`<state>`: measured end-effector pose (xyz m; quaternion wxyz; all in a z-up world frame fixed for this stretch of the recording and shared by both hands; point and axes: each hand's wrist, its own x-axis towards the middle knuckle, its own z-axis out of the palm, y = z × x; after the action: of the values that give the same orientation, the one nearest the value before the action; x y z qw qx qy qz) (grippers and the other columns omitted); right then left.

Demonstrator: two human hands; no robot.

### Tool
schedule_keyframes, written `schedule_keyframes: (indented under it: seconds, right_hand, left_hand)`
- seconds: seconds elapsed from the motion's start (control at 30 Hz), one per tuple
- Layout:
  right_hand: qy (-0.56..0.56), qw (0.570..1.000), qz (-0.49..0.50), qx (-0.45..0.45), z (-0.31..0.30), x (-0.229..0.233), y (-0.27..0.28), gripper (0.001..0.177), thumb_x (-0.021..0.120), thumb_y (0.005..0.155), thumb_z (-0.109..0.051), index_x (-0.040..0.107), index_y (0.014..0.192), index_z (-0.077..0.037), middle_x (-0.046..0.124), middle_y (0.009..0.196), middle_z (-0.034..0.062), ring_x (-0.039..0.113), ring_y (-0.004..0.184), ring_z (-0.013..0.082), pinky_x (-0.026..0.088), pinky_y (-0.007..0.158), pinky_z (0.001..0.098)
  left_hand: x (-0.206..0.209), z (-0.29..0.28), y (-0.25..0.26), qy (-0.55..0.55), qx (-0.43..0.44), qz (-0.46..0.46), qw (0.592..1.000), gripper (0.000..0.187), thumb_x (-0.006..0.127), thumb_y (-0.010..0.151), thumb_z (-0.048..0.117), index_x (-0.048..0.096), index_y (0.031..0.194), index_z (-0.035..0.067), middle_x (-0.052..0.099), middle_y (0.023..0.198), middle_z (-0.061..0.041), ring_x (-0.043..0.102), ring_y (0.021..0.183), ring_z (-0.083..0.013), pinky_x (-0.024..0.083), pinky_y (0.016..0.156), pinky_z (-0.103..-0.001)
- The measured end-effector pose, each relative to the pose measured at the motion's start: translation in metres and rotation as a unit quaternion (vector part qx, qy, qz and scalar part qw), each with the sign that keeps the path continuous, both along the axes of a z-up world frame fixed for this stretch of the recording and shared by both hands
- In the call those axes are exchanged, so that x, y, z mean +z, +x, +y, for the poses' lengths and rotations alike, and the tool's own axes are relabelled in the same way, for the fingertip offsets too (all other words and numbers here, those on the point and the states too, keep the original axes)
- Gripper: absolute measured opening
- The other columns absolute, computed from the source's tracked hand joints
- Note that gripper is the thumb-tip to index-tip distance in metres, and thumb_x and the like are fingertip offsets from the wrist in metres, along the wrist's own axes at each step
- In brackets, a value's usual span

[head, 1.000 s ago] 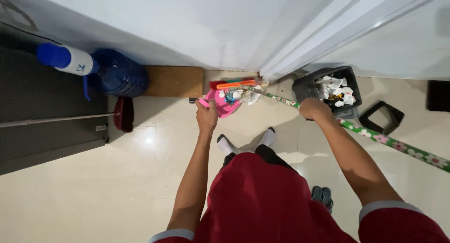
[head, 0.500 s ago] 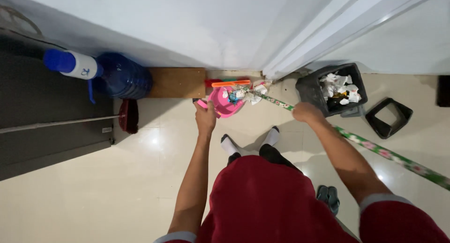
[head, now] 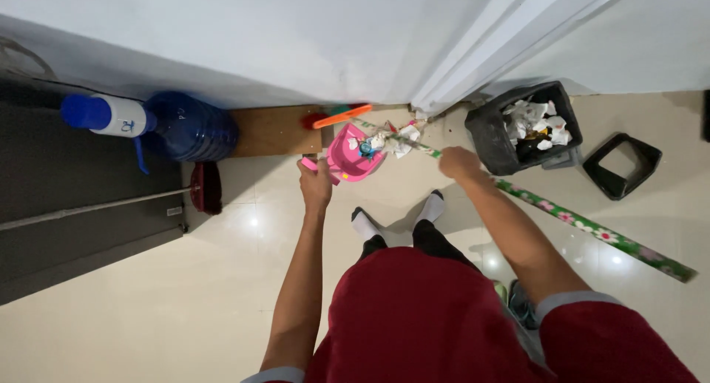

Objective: Sweeping the floor with a broom and collecting debris into a dustpan before emptying it into a trash bin.

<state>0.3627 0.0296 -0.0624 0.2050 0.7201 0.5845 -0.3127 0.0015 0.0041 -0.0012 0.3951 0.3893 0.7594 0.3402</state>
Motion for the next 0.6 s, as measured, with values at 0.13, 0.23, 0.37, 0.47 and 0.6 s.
schedule_keyframes:
  seconds: [0.13,0.23,0.37,0.47,0.6]
  right_hand:
    - [-0.006,0.998,-0.026,-0.049,-0.011,0.006,0.044,0.034,0.054,0.093,-0.019,0.076,0.115,-0.006,0.072,0.122,0.0212,0.069,0.113,0.0413,0.056,0.093,0.0520]
    - [-0.027,0.996,-0.041,-0.071,-0.024,-0.002,0.071,0.034,0.056,0.092,-0.020,0.076,0.115,-0.005,0.072,0.119,0.0237,0.070,0.110,0.0419,0.056,0.091,0.0525]
    - [-0.082,0.993,-0.011,-0.089,-0.057,-0.026,0.098,0.035,0.053,0.096,-0.025,0.073,0.112,-0.002,0.075,0.108,0.0261,0.076,0.097,0.0399,0.058,0.087,0.0507]
    - [-0.046,0.998,0.019,0.023,-0.095,-0.042,0.138,0.036,0.047,0.100,-0.028,0.074,0.100,-0.004,0.074,0.098,0.0244,0.071,0.092,0.0411,0.055,0.086,0.0521]
    - [0.066,0.995,0.079,-0.002,-0.163,-0.003,0.174,0.033,0.051,0.095,-0.037,0.072,0.105,-0.013,0.074,0.099,0.0193,0.069,0.093,0.0422,0.054,0.085,0.0535]
  left_hand:
    - [0.007,-0.002,0.004,-0.011,0.006,-0.003,1.000,0.040,0.058,0.093,0.038,0.051,0.113,0.004,0.073,0.095,-0.024,0.072,0.092,-0.0396,0.052,0.088,-0.046]
    - [0.008,0.000,0.008,-0.020,-0.001,0.010,1.000,0.041,0.058,0.094,0.038,0.051,0.114,0.003,0.072,0.094,-0.024,0.071,0.092,-0.0402,0.052,0.088,-0.047]
    - [-0.003,0.006,0.015,-0.021,-0.017,0.026,0.999,0.041,0.060,0.094,0.038,0.053,0.116,0.003,0.073,0.096,-0.023,0.071,0.094,-0.0395,0.052,0.088,-0.048]
    - [-0.002,0.004,0.017,0.003,-0.030,0.016,0.999,0.039,0.060,0.095,0.036,0.054,0.114,0.003,0.074,0.095,-0.022,0.072,0.093,-0.0383,0.053,0.088,-0.047]
    - [-0.001,0.002,0.014,0.012,-0.043,0.004,0.999,0.036,0.060,0.096,0.036,0.056,0.111,0.003,0.074,0.094,-0.021,0.073,0.092,-0.0372,0.055,0.087,-0.046]
